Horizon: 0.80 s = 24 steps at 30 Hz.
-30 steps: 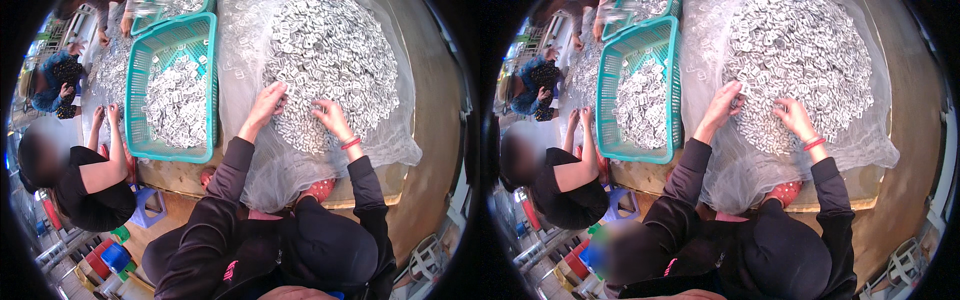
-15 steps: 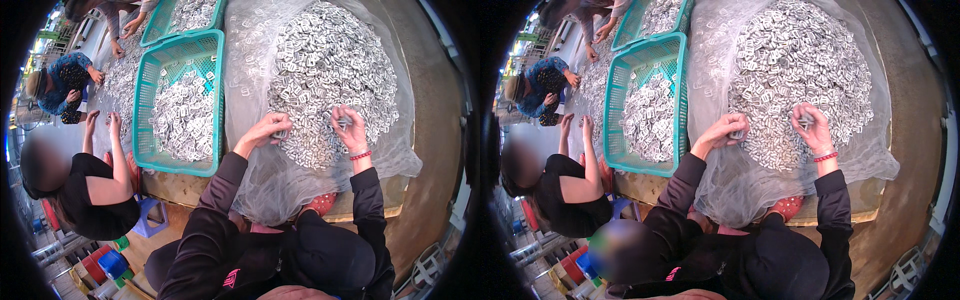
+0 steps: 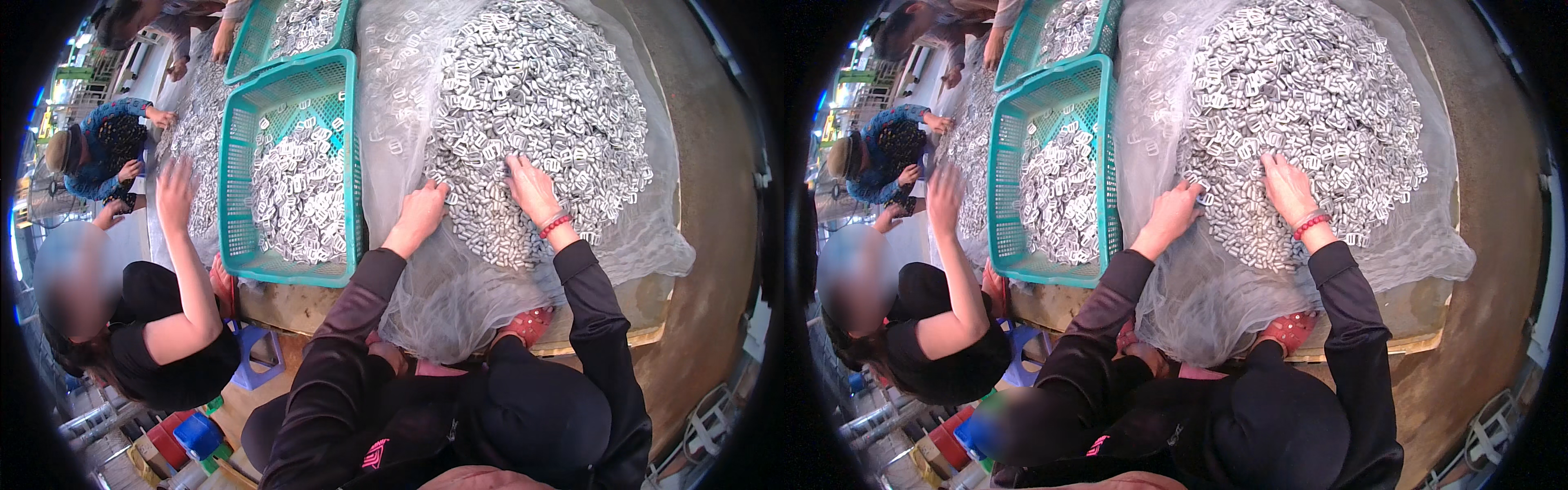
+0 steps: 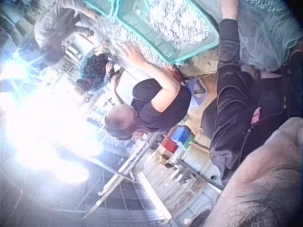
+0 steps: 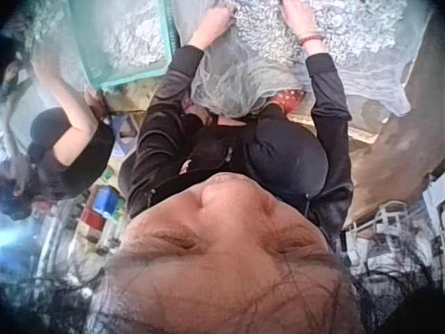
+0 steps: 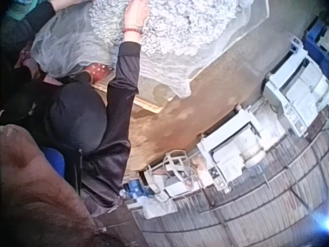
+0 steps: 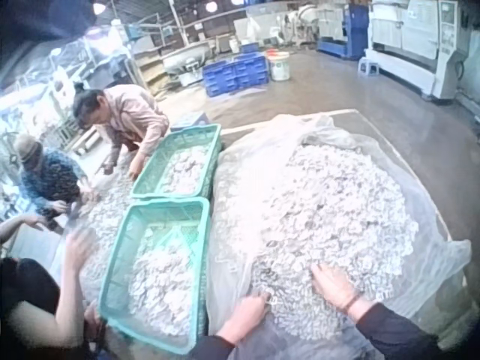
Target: The person sits at a workstation and repeatedly picks small white plastic fasteners from a large pile on a mesh sheet, inspecting them by hand and placing them into a green basket. The process is repetitive and continues throughout the clip.
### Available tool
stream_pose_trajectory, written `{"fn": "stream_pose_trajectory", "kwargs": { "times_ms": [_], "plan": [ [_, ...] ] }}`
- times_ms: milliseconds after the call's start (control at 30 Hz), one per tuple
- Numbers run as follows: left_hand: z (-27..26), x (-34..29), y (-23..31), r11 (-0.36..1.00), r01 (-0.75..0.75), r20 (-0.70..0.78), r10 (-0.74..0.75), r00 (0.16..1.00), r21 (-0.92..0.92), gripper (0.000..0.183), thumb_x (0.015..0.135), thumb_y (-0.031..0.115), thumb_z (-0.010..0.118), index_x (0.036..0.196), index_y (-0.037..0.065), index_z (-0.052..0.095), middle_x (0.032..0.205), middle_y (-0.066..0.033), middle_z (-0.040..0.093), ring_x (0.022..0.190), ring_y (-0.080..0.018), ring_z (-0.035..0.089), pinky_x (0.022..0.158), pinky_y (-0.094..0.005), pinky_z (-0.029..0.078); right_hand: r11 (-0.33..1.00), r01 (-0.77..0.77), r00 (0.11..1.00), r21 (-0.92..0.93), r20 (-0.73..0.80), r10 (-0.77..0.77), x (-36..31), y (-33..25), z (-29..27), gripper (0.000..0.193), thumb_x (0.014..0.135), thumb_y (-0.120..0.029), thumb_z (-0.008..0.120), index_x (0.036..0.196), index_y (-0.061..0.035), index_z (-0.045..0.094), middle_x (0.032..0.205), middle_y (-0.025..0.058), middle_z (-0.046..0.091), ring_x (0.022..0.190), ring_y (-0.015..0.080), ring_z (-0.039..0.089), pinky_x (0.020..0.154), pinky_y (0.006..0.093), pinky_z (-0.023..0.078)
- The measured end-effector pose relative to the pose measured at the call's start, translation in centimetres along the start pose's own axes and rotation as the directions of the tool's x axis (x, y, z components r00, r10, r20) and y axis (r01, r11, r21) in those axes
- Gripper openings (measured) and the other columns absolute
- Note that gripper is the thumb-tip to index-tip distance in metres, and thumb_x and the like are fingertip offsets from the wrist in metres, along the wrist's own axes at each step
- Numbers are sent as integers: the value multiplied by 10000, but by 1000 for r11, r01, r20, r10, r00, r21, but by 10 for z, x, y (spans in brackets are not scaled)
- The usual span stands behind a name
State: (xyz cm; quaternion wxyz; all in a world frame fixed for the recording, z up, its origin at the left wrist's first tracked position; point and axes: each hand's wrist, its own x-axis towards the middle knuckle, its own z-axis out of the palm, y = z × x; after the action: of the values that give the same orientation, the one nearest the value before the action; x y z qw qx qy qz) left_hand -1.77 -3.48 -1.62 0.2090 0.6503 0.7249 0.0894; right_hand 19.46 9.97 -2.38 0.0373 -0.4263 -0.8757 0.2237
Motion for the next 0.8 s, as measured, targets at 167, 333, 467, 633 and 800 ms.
{"fn": "stream_pose_trajectory", "kwargs": {
  "times_ms": [167,333,467,633,800],
  "plan": [
    [3,6,4,976,16,-80,-34,996,-217,215,820,242,688,862,37,637,864,-145,604,776,-325,629,660,-426,511,970,147,988,196,-70,-136,-18,8,4,180,797,-120,656,925,-33,564,859,150,594,710,321,610,624,407,490],
    [-22,14,11,176,44,51,36,998,-983,91,852,127,575,824,44,550,912,-93,578,704,-186,586,443,-276,441,100,-400,916,911,397,54,-34,16,-29,102,857,-135,608,844,-66,533,872,106,626,624,141,595,371,206,355],
    [-33,24,32,-466,100,69,84,994,-879,144,798,60,516,931,95,472,990,-120,552,681,-171,572,342,-204,372,-387,-312,950,868,288,-120,-31,10,-55,50,862,-104,530,902,-79,511,960,153,603,671,192,625,340,195,357],
    [-37,50,47,-465,198,234,-21,972,-863,266,898,155,564,1137,64,489,1148,-174,541,828,-218,650,405,-197,451,-60,-374,926,926,369,-82,-12,-2,-67,210,874,-159,596,1053,-49,583,797,52,598,604,109,587,346,176,315],
    [-35,50,51,-490,219,241,19,970,-844,455,981,154,472,1402,26,358,1328,-183,471,1218,-279,494,1046,-448,431,178,-389,920,904,372,123,-13,-28,-48,241,907,-260,642,1018,-47,651,700,-17,559,534,55,533,343,171,289]
  ]
}}
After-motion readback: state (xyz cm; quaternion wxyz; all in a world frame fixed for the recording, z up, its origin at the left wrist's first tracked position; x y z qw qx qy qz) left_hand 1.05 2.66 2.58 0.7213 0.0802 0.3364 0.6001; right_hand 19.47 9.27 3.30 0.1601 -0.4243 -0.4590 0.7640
